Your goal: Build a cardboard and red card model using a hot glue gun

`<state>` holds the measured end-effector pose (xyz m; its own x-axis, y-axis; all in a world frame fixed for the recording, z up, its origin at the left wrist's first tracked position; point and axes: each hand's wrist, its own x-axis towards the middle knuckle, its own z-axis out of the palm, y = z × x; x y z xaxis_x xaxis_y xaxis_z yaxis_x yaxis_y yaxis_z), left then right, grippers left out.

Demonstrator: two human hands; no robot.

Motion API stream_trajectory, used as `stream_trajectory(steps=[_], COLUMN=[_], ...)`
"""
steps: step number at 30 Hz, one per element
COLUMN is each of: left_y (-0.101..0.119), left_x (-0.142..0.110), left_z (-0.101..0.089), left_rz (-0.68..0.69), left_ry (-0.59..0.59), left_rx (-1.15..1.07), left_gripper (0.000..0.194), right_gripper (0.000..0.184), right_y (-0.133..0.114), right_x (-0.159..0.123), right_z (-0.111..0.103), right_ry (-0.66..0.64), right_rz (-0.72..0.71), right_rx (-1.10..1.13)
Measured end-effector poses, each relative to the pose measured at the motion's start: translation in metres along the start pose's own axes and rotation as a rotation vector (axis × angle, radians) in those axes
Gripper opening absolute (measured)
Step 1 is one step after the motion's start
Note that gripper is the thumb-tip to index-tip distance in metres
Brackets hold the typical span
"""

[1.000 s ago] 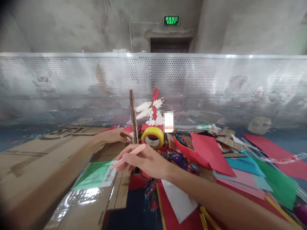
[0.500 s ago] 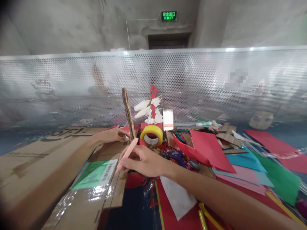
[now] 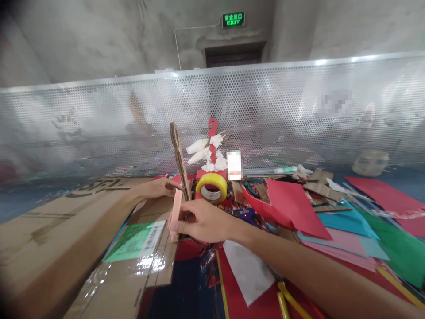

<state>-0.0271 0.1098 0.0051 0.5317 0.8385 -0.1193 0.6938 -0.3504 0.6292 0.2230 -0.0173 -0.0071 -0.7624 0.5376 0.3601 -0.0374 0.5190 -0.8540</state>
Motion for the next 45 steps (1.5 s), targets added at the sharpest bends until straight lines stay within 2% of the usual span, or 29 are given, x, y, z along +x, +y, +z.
stream_trajectory(steps=[9,15,20,25,29,35,39,45], left_y=[-0.002,-0.006,-0.002,0.001,-0.004,-0.006,0.002,0.005], left_x=[0.001,0.004,0.002,0.0,0.001,0.003,-0.001,-0.003], left_z=[0.001,0.001,0.001,0.002,0.002,0.001,0.001,0.003], left_rz=[0.016,0.011,0.02,0.013,0.029,0.076,0.036,0.032], left_ry=[0.002,-0.001,0.002,0.015,0.0,-0.033,-0.01,0.013], left_rx=[-0.037,-0.049,-0.035,-0.03,-0.045,-0.062,-0.023,-0.035], left_gripper=[0.038,0.039,0.039,0.041,0.042,0.039,0.042,0.042], right_gripper=[0.025,0.021,0.022,0.019,0.016,0.035,0.043,0.027], right_y=[-0.002,-0.004,-0.003,-0.004,-0.004,-0.008,-0.011,-0.009], right_x=[0.0,-0.002,-0.002,-0.002,-0.003,-0.002,-0.003,-0.002], right_z=[0.001,-0.002,0.001,0.002,-0.001,-0.009,-0.017,-0.022], right_ry=[-0.018,-0.005,-0.005,-0.022,0.027,0.103,0.221,0.222], right_rz=[-0.003,-0.009,-0.016,0.006,0.041,-0.022,-0.027,0.045], right_rx=[0.012,-0.094,-0.017,-0.035,-0.102,-0.001,-0.073,-0.028])
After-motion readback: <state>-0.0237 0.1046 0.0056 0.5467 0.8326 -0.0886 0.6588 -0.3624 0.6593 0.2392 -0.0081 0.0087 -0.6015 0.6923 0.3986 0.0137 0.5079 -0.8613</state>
